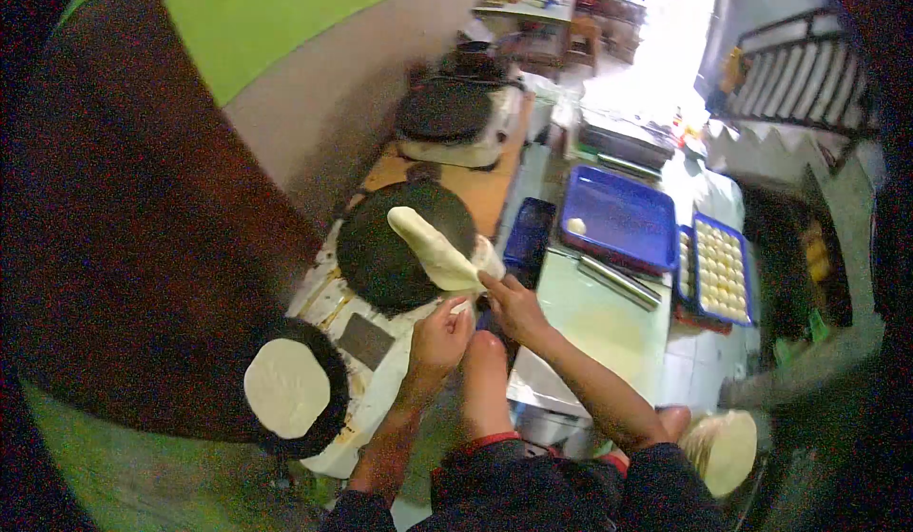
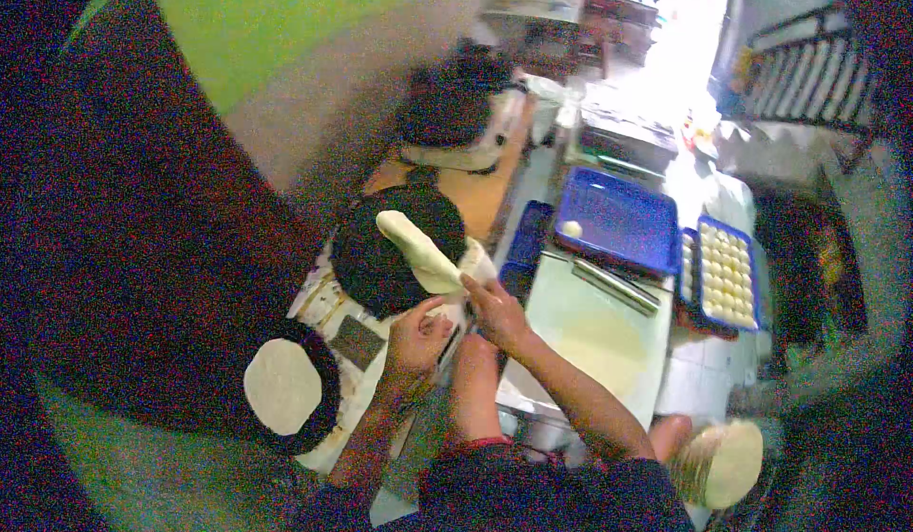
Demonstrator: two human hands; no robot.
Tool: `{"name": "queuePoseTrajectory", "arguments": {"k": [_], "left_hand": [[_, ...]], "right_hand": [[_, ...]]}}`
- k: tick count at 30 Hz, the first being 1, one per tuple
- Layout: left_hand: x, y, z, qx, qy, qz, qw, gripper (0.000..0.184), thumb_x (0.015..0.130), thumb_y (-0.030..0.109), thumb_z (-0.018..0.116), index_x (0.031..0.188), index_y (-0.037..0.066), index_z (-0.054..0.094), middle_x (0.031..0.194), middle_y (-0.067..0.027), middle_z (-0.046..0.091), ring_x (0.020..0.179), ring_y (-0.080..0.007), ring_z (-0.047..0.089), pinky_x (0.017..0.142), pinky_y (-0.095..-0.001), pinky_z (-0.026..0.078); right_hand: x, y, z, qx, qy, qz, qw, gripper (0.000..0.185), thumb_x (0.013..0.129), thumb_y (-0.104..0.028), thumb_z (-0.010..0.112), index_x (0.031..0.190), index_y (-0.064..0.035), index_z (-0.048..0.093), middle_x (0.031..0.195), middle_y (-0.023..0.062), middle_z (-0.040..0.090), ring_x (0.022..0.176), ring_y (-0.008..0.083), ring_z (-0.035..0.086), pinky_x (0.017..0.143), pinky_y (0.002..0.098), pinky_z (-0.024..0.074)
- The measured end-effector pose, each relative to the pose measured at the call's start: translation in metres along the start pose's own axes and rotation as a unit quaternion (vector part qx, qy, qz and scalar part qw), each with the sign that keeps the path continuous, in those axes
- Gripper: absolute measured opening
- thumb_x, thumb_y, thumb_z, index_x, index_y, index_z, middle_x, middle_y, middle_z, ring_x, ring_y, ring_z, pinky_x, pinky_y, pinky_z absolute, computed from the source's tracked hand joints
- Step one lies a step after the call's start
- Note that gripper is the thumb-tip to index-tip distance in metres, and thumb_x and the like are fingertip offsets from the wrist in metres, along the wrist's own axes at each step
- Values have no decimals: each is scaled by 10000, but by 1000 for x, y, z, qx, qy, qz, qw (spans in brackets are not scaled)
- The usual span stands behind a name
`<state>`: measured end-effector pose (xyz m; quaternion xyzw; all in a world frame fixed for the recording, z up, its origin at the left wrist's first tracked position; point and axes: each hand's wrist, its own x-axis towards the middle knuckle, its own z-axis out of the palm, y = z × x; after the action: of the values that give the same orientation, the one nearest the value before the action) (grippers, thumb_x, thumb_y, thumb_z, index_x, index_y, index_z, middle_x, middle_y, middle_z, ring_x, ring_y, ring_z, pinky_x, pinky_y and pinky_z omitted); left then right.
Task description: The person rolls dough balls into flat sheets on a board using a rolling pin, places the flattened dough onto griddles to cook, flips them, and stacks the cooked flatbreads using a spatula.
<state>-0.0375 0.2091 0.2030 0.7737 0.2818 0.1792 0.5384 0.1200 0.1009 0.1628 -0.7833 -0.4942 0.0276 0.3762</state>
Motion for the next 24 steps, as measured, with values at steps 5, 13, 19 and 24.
{"name": "queuePoseTrajectory", "arguments": {"k": [5,13,19,24], "left_hand": [[-14,24,130,-69,-191,66,977,330,964,120,585,1256,-34,593,976,-168,744,907,-193,724,828,-322,573],[-131,89,396,-201,-579,-67,788,301,1004,174,564,1184,-61,616,1017,-101,697,913,-179,680,814,-281,554],[-209,113,517,-201,-597,-263,731,595,999,486,524,1372,27,467,1165,-95,647,993,-191,630,806,-310,513],[-223,100,591,-168,-592,-276,738,608,978,551,512,1265,16,547,974,-80,664,800,-199,628,721,-324,520]], "right_hand": [[-188,24,-178,-61,118,147,980,433,964,-108,570,1395,-155,549,969,209,656,881,385,666,778,464,550],[-482,-35,-333,-271,282,444,806,384,909,-16,563,1291,-57,579,893,202,622,805,363,638,737,434,522],[-572,-70,-347,-46,360,558,746,353,987,-90,531,1338,-79,576,937,120,684,666,172,632,587,318,513],[-641,-37,-349,154,361,595,702,343,1007,-142,521,1340,-96,587,861,67,677,561,98,582,518,264,496]]}}
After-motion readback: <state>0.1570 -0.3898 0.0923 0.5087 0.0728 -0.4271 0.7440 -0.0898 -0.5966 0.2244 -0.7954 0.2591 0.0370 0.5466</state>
